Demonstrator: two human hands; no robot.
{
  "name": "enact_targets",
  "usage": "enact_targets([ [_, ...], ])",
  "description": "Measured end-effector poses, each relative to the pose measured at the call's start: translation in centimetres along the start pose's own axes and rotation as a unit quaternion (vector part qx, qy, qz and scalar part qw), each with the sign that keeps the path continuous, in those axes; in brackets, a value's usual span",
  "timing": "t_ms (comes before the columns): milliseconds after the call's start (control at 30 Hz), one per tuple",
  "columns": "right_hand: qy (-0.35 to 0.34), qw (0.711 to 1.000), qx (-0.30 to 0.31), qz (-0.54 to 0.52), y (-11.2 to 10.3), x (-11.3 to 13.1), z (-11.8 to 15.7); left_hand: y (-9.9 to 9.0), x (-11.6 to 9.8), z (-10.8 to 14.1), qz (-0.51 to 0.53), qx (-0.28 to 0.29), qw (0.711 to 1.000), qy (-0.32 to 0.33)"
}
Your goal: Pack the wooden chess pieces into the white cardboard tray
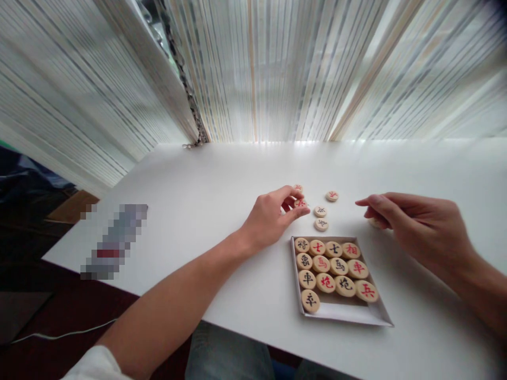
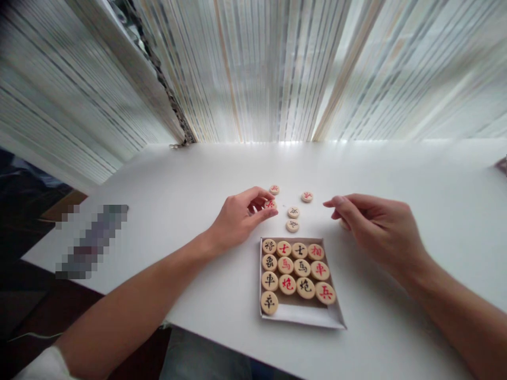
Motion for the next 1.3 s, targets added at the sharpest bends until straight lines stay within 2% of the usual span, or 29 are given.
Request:
enact_targets([
  [200,-0.082,0.994,0.068,-0.025,0.6,3.2,1.3,0.6,-3.0,1.5,0.090,0.011,0.994,0.060],
  [367,-0.070,0.973,0.188,-0.110,0.9,5.6,2.6,0.9,-3.9,2.2,0.094,0.021,0.991,0.097],
  [567,-0.058,0.958,0.224,-0.169,1.0,6.6,3.3,0.8,-4.0,2.4,0.083,0.017,0.991,0.104],
  [767,-0.022,0.953,0.222,-0.205,1.2,6.8,3.8,1.1,-3.9,2.5,0.113,0.018,0.989,0.096],
  [933,-0.031,0.957,0.197,-0.210,1.0,6.9,3.8,1.3,-4.3,2.5,0.195,0.033,0.980,0.028],
  [1067,-0.054,0.967,0.167,-0.184,0.9,7.1,3.8,1.1,-4.7,2.5,0.205,0.039,0.978,-0.003],
  [1300,-0.042,0.968,0.133,-0.207,1.1,7.4,4.0,1.0,-4.7,2.4,0.183,0.011,0.983,0.026],
])
Point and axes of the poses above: each hand's wrist, its own z-axis away from the middle knuckle, its own y-axis out of the palm, x = y × z, the point moved 1 cm from there along -z, towards the middle knuckle, and after that the axes turned 3 degrees about z, right-handed, at the moved point
